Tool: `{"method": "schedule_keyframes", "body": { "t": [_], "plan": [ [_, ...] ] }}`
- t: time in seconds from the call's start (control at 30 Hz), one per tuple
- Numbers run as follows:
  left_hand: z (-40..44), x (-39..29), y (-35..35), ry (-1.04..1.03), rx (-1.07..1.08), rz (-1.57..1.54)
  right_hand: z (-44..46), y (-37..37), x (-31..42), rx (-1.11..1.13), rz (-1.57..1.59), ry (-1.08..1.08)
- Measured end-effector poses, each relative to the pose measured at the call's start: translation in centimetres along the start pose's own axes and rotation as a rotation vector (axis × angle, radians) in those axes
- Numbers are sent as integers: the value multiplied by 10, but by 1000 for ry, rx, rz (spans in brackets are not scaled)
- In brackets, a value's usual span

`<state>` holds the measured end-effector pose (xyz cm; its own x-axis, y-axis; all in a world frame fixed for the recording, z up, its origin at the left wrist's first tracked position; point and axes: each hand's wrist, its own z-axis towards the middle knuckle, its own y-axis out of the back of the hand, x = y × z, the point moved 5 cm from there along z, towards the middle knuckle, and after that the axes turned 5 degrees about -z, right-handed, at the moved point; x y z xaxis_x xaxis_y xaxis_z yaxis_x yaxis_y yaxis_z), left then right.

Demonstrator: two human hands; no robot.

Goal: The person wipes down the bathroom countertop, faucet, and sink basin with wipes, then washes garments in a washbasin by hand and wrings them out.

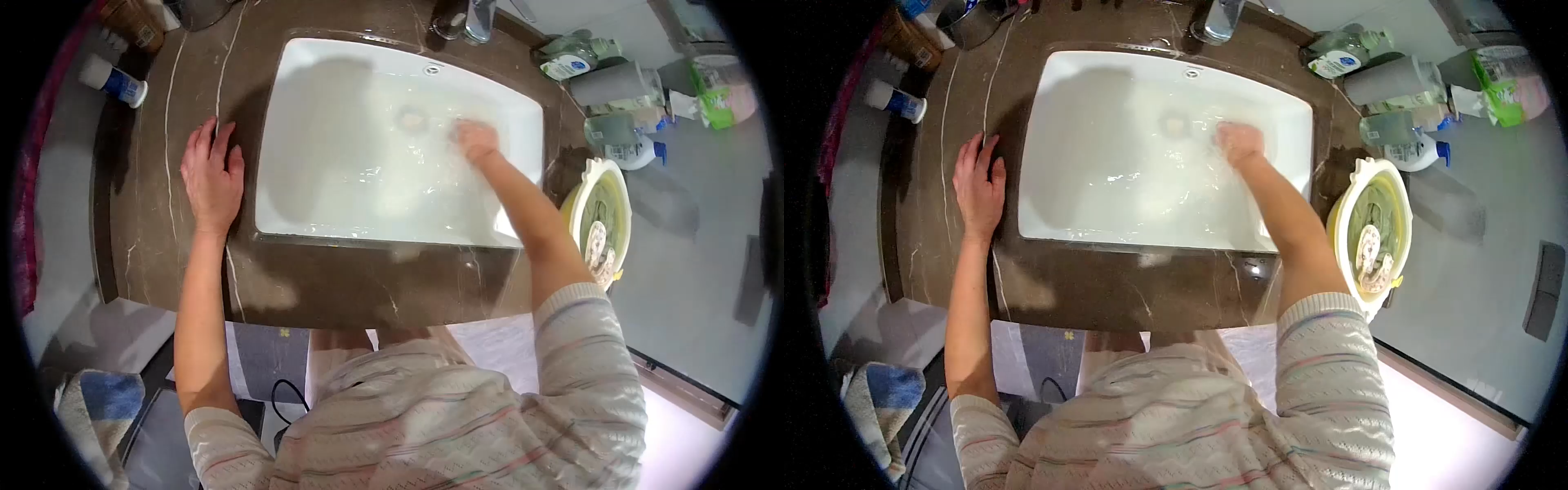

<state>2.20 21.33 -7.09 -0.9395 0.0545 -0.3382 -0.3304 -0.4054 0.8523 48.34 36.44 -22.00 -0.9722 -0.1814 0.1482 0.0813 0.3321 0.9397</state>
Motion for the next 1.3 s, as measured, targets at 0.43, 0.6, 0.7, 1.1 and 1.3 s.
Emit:
{"method": "schedule_keyframes", "body": {
  "t": [0.43,0.6,0.7,1.1,1.3],
  "plan": [
    [0,5,-4,48,4,57,-64,73,-6,318,-624,-74],
    [1,5,-1,61,-37,48,-58,1,15,394,-579,135],
    [2,2,0,84,18,66,-59,-33,69,340,-685,599],
    [6,-5,2,80,28,129,16,-29,203,-88,-364,443],
    [4,-1,2,73,26,97,43,-6,172,-77,-434,254]
  ]
}}
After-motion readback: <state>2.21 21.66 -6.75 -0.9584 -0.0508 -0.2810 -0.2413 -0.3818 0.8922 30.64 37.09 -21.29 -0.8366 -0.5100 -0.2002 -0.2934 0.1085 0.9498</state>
